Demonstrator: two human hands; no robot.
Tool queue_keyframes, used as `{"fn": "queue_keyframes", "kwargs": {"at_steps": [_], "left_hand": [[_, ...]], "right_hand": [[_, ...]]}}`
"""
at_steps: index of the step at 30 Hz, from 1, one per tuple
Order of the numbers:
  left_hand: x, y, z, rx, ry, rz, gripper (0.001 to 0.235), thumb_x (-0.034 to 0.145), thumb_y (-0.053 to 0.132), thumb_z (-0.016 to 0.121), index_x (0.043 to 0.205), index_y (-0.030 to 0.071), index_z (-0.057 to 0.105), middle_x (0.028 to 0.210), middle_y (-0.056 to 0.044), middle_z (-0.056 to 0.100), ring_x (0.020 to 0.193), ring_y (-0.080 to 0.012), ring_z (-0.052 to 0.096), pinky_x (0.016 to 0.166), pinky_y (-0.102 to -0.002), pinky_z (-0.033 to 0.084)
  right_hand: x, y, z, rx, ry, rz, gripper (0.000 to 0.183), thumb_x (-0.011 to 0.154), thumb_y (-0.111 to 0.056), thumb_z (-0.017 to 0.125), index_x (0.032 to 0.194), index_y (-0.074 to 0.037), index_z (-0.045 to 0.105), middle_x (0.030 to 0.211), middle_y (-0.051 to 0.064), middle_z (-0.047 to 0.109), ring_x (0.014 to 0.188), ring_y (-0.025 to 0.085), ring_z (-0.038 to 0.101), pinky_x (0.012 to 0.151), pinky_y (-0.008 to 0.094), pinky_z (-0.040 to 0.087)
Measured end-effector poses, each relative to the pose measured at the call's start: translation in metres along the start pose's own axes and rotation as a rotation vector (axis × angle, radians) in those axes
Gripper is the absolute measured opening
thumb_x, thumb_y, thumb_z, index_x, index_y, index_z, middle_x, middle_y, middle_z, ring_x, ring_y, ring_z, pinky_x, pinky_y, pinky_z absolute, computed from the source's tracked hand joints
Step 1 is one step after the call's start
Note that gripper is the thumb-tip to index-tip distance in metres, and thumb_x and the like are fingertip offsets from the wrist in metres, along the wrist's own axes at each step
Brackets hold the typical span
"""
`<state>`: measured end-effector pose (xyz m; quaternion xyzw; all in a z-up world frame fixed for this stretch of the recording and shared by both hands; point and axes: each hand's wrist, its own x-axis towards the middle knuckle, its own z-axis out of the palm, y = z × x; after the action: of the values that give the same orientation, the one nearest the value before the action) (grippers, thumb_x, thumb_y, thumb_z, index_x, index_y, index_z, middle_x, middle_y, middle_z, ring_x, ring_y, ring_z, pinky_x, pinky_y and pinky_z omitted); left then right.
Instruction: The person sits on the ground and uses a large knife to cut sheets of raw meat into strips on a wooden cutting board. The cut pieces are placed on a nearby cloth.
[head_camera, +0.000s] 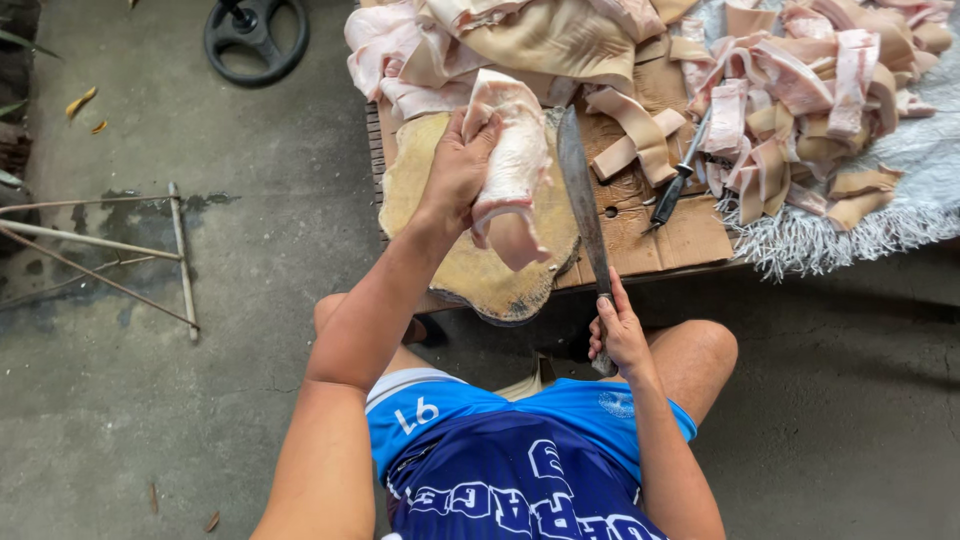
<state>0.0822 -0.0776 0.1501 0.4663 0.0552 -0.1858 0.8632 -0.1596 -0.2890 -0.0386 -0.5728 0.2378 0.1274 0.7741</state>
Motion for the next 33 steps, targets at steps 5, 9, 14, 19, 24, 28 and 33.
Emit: {"fn": "queue_keyframes", "kwargs": {"at_steps": [5, 9, 14, 19, 24, 28, 33], "left_hand": [[-0.021, 0.01, -0.013, 0.048, 0.047, -0.029, 0.027, 0.1, 0.017, 0.057, 0.125, 0.006, 0.052, 0.106, -0.012, 0.069, 0.082, -0.0196, 0.074, 0.067, -0.035, 0.066], [-0.021, -0.034, -0.107, 0.242, 0.14, 0.119, 0.03, 0.107, 0.015, 0.061, 0.133, 0.002, 0.056, 0.114, -0.009, 0.067, 0.096, -0.0138, 0.066, 0.078, -0.028, 0.059], [0.001, -0.102, -0.224, 0.339, 0.267, 0.138, 0.043, 0.101, 0.008, 0.064, 0.14, 0.001, 0.046, 0.124, -0.006, 0.067, 0.107, -0.0103, 0.065, 0.089, -0.024, 0.056], [-0.015, -0.129, -0.269, 0.389, 0.291, 0.024, 0.034, 0.099, 0.01, 0.062, 0.131, -0.001, 0.056, 0.112, -0.011, 0.071, 0.087, -0.0166, 0.062, 0.075, -0.029, 0.052], [-0.003, -0.122, -0.259, 0.393, 0.241, 0.137, 0.026, 0.102, 0.007, 0.063, 0.126, -0.002, 0.057, 0.116, -0.008, 0.069, 0.101, -0.0112, 0.062, 0.088, -0.025, 0.052], [-0.013, -0.124, -0.258, 0.298, 0.17, 0.183, 0.027, 0.1, 0.008, 0.061, 0.126, 0.003, 0.057, 0.119, -0.004, 0.07, 0.104, -0.0091, 0.063, 0.09, -0.023, 0.052], [-0.011, -0.12, -0.253, 0.335, 0.226, 0.148, 0.021, 0.103, 0.01, 0.063, 0.122, 0.003, 0.06, 0.112, -0.006, 0.07, 0.097, -0.0094, 0.061, 0.084, -0.025, 0.053]], "right_hand": [[-0.002, -0.004, -0.007, 0.009, -0.022, -0.001, 0.067, 0.104, -0.028, 0.049, 0.163, -0.039, 0.021, 0.061, 0.002, 0.047, 0.046, 0.012, 0.049, 0.043, 0.032, 0.051], [-0.002, -0.016, -0.006, 0.02, -0.024, -0.003, 0.066, 0.103, -0.025, 0.049, 0.163, -0.039, 0.022, 0.059, 0.001, 0.044, 0.044, 0.01, 0.046, 0.04, 0.031, 0.048], [-0.024, -0.029, 0.02, -0.305, 0.104, -0.088, 0.062, 0.104, -0.019, 0.052, 0.161, -0.034, 0.034, 0.06, -0.002, 0.045, 0.046, 0.008, 0.043, 0.041, 0.029, 0.046], [-0.055, -0.022, 0.056, -0.53, 0.094, -0.146, 0.059, 0.103, -0.019, 0.055, 0.159, -0.03, 0.04, 0.061, 0.002, 0.054, 0.05, 0.011, 0.049, 0.048, 0.031, 0.048], [-0.038, -0.022, 0.083, -0.836, 0.055, -0.479, 0.057, 0.102, -0.02, 0.058, 0.156, -0.026, 0.043, 0.071, 0.015, 0.065, 0.064, 0.029, 0.067, 0.067, 0.039, 0.055], [-0.029, -0.018, 0.095, -0.927, 0.078, -0.46, 0.055, 0.103, -0.022, 0.059, 0.156, -0.029, 0.044, 0.077, 0.021, 0.065, 0.072, 0.038, 0.067, 0.07, 0.043, 0.054], [-0.024, -0.02, 0.094, -0.928, 0.088, -0.512, 0.055, 0.103, -0.023, 0.057, 0.156, -0.031, 0.042, 0.08, 0.021, 0.067, 0.076, 0.04, 0.067, 0.071, 0.044, 0.054]]}}
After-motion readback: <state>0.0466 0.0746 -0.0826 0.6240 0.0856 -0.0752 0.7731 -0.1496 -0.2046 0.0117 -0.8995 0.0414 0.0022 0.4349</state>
